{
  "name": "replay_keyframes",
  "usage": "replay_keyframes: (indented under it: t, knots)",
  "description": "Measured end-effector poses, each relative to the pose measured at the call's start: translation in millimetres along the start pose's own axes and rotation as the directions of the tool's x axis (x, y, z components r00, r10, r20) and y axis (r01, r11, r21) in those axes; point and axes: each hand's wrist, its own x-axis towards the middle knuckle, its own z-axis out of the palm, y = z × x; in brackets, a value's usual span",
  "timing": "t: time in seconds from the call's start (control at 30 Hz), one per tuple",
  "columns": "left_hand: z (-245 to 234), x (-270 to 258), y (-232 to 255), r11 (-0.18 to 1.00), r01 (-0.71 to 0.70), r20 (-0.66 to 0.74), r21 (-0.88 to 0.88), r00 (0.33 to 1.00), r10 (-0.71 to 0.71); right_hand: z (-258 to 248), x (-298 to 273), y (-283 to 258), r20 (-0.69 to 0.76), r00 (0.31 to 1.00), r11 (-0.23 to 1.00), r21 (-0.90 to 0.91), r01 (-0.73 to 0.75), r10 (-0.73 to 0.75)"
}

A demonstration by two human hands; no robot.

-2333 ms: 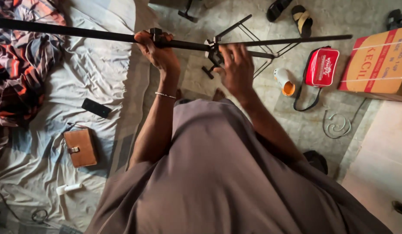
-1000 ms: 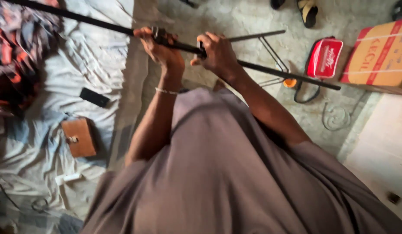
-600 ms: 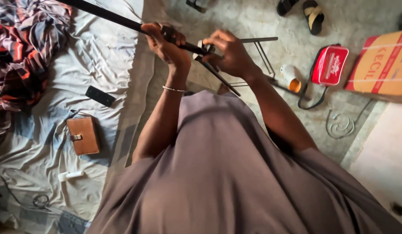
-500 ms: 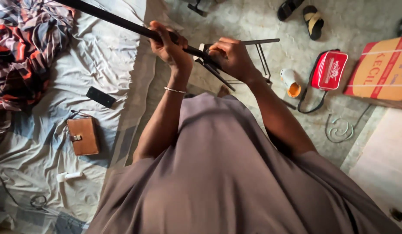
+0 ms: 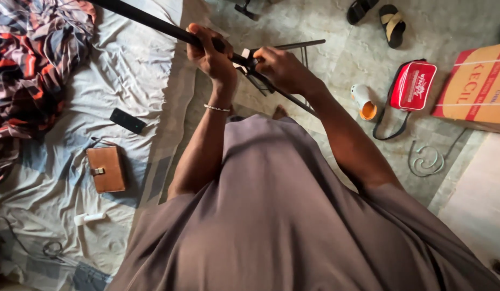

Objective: Assemble a camera tripod and organize small cloth items on a bed.

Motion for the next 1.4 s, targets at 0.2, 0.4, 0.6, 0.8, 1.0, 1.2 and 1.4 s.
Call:
replay_keyframes:
  t: [0.2, 0.4, 0.6, 0.8, 1.0, 1.2, 1.4]
  knots:
    - [4, 3, 8, 0.999, -0.044, 0.082, 0.017, 0.996, 0.042, 4, -5, 10, 0.059, 0.954, 0.877, -0.381, 0.293, -0.293]
    - [-3, 9, -2, 1.000, -0.014, 0.161, 0.003, 0.987, 0.013, 9, -4, 3, -0.049, 0.942, 0.877, -0.384, 0.289, -0.332]
    - [-8, 2, -11, 1.000, 0.005, 0.140, 0.014, 0.990, -0.007, 27, 3, 34, -0.072, 0.948, 0.922, -0.266, 0.282, -0.310]
    - [1, -5, -5, 0.999, 0.006, 0.165, 0.052, 0.986, -0.015, 41, 4, 55, 0.195, 0.896, 0.808, 0.387, -0.445, 0.400]
    - [-3, 0, 3, 0.999, 0.030, 0.226, 0.040, 0.973, -0.038, 23, -9, 12, -0.130, 0.934, 0.887, -0.378, 0.264, -0.334]
    - [-5, 8, 14, 0.997, 0.009, 0.335, 0.076, 0.942, -0.034, 34, -4, 34, -0.076, 0.909, 0.775, -0.554, 0.304, -0.410]
    - [-7, 11, 18, 0.994, 0.058, 0.380, 0.093, 0.921, -0.089, 42, 0, 38, -0.048, 0.909, 0.780, -0.533, 0.328, -0.415]
